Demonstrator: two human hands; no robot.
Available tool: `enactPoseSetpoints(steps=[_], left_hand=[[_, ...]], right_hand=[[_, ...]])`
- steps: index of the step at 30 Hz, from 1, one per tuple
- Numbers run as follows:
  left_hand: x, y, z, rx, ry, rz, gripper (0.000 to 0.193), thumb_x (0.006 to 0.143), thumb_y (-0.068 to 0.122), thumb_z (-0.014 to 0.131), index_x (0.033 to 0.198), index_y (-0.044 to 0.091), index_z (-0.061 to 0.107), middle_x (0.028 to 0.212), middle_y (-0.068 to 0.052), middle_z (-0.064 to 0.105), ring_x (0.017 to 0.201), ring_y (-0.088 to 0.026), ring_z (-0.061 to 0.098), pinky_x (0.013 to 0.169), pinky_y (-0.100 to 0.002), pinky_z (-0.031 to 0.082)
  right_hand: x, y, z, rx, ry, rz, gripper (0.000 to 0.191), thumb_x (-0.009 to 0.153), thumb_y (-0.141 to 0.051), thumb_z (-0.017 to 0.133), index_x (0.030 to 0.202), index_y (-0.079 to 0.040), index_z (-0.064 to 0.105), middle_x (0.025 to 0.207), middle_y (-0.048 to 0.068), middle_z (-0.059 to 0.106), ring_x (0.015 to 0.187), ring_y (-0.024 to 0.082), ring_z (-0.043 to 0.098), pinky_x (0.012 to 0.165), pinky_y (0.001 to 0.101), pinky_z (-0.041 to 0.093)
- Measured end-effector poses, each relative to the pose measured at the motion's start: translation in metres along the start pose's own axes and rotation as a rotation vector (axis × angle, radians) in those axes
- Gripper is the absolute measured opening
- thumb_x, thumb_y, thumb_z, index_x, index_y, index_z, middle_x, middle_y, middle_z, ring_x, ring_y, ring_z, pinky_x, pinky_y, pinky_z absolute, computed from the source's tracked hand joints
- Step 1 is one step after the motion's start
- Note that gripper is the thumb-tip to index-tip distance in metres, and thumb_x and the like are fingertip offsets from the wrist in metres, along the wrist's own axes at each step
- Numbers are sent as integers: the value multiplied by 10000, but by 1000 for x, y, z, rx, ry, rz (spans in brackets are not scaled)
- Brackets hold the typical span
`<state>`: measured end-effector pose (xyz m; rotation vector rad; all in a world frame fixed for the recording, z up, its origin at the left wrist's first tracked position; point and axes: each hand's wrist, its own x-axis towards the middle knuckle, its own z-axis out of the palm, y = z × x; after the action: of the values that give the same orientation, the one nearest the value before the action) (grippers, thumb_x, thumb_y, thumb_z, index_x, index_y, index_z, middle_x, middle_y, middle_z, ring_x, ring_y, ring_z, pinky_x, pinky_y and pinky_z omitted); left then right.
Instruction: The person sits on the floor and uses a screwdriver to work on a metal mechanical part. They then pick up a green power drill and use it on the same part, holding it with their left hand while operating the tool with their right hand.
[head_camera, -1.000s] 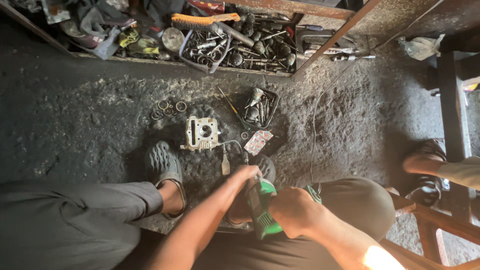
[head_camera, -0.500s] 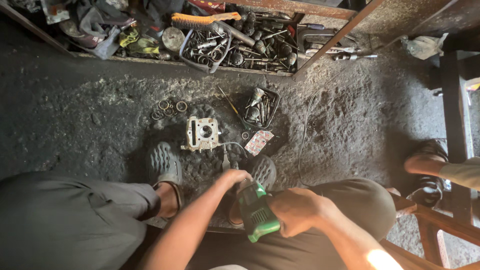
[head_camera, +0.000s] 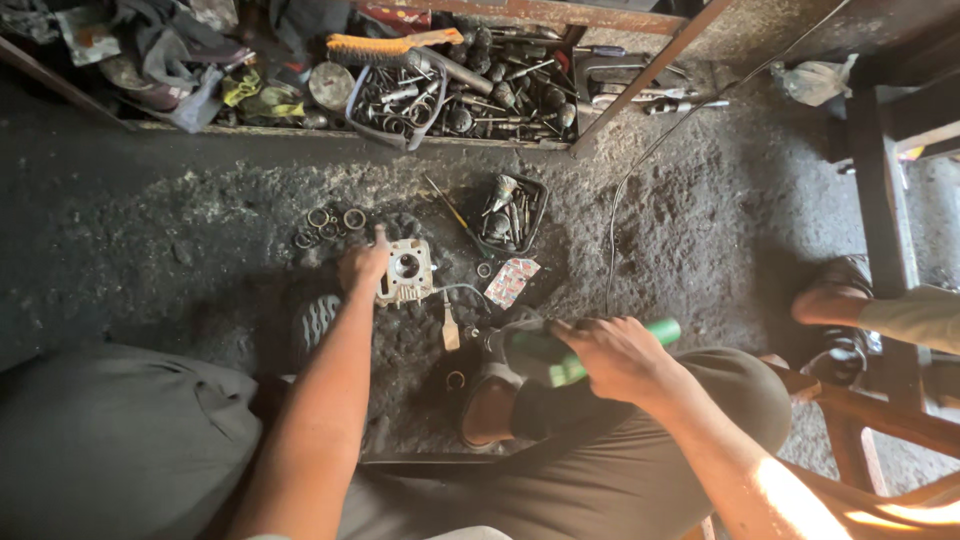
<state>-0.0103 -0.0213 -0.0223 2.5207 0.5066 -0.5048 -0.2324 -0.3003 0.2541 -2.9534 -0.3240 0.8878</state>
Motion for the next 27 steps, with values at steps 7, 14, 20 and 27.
enactPoseSetpoints(steps=[7, 14, 20, 27], left_hand=[[-10, -10, 15, -94, -48, -33, 942, 902, 850, 478, 1036, -41, 753, 1127, -317, 711, 1057, -460, 702, 894, -516, 563], [-10, 12, -25, 63, -128, 224, 847, 728, 772, 679, 1150, 39, 717, 1126, -237, 734, 1068, -408, 711, 892, -484, 580], [-5, 9, -3, 203, -20, 369, 1053, 747, 857, 657, 1420, 60, 512, 1356, -242, 590, 1202, -400, 606, 940, -495, 513], [-3, 22, 2, 239, -288, 211, 1010, 728, 850, 644, 1464, 169, 518, 1353, -174, 651, 1220, -368, 654, 963, -473, 563]], right_hand=[[-11, -14, 4, -81, -202, -63, 947, 607, -43, 758, 1494, -115, 435, 887, 148, 721, 801, 337, 724, 692, 454, 570], [-25, -33, 9, -137, -147, -163, 1079, 599, -16, 755, 1592, -257, 410, 836, 140, 705, 831, 363, 689, 707, 471, 536], [-28, -36, 13, -13, -153, -63, 918, 591, -76, 763, 1454, -179, 465, 875, 129, 728, 875, 349, 685, 742, 486, 537], [-35, -44, -2, 200, 38, 22, 1082, 527, -63, 766, 1543, -188, 415, 919, 142, 715, 784, 372, 693, 704, 480, 546]])
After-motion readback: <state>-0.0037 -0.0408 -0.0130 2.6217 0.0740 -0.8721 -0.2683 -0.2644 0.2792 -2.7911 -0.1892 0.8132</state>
